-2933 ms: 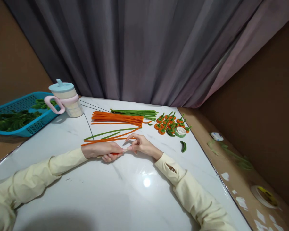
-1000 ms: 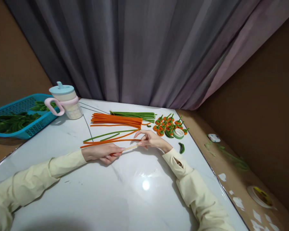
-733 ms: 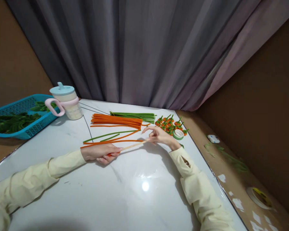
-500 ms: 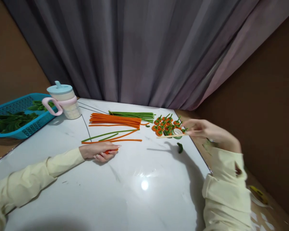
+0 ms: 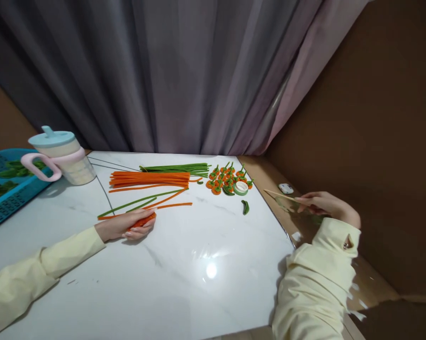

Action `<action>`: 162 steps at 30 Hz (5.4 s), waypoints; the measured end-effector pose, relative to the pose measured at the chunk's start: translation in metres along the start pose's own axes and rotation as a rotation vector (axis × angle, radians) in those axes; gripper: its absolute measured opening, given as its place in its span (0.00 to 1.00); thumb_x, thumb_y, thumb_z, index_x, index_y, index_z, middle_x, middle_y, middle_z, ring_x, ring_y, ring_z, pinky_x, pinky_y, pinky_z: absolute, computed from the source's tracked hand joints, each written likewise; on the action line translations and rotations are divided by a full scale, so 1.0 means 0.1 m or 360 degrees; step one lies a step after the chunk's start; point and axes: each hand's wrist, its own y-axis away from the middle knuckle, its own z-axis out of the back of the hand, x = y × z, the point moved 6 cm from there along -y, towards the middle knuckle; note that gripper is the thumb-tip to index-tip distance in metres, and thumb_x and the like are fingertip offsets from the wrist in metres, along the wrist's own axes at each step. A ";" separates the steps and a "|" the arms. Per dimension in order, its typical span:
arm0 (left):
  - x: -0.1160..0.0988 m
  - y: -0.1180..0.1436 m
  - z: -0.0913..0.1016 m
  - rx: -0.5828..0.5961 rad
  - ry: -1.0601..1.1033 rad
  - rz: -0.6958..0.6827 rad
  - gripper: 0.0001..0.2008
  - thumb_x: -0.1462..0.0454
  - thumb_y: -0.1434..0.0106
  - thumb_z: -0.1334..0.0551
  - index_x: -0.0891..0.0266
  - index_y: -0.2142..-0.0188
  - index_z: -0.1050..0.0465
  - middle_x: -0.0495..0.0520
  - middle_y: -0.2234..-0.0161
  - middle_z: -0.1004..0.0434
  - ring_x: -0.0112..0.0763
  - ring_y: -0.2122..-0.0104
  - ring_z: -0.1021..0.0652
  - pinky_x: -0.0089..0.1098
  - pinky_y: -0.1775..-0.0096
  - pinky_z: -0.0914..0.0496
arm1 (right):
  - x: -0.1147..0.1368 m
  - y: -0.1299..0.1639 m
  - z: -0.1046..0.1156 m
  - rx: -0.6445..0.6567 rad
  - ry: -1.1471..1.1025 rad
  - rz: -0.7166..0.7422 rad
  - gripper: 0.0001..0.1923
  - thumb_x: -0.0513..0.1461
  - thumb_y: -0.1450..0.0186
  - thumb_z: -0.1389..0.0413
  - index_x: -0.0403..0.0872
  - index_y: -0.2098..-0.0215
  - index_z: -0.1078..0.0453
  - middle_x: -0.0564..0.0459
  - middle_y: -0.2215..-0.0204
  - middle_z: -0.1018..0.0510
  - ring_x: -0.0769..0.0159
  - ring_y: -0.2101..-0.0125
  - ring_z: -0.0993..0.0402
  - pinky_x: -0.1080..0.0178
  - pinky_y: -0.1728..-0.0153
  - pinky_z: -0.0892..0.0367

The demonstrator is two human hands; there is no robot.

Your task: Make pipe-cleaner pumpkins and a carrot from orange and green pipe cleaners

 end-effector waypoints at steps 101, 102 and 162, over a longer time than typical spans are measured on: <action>-1.09 0.19 -0.85 0.0186 -0.0139 -0.0090 0.28 0.41 0.42 0.45 0.61 0.80 0.47 0.40 0.88 0.55 0.15 0.89 0.56 0.16 0.91 0.59 | 2.51 2.02 -0.91 -0.0691 0.0674 0.2518 0.12 0.30 0.35 0.51 0.48 0.65 0.27 0.50 0.72 0.21 0.65 0.73 0.29 0.64 0.77 0.33; -1.07 0.20 -0.85 0.0161 -0.0165 -0.0079 0.28 0.41 0.42 0.45 0.61 0.80 0.48 0.40 0.88 0.56 0.15 0.89 0.56 0.16 0.91 0.60 | 2.51 2.03 -0.93 -0.0656 0.0683 0.2538 0.13 0.30 0.35 0.51 0.48 0.65 0.27 0.50 0.72 0.21 0.65 0.73 0.30 0.64 0.77 0.33; -1.07 0.38 -0.92 0.0019 -0.0367 -0.0185 0.28 0.42 0.39 0.48 0.61 0.81 0.49 0.40 0.87 0.56 0.15 0.87 0.55 0.18 0.88 0.60 | 2.69 1.96 -1.49 -0.0194 0.0632 0.2561 0.19 0.24 0.39 0.55 0.43 0.66 0.24 0.50 0.77 0.25 0.69 0.74 0.32 0.69 0.73 0.38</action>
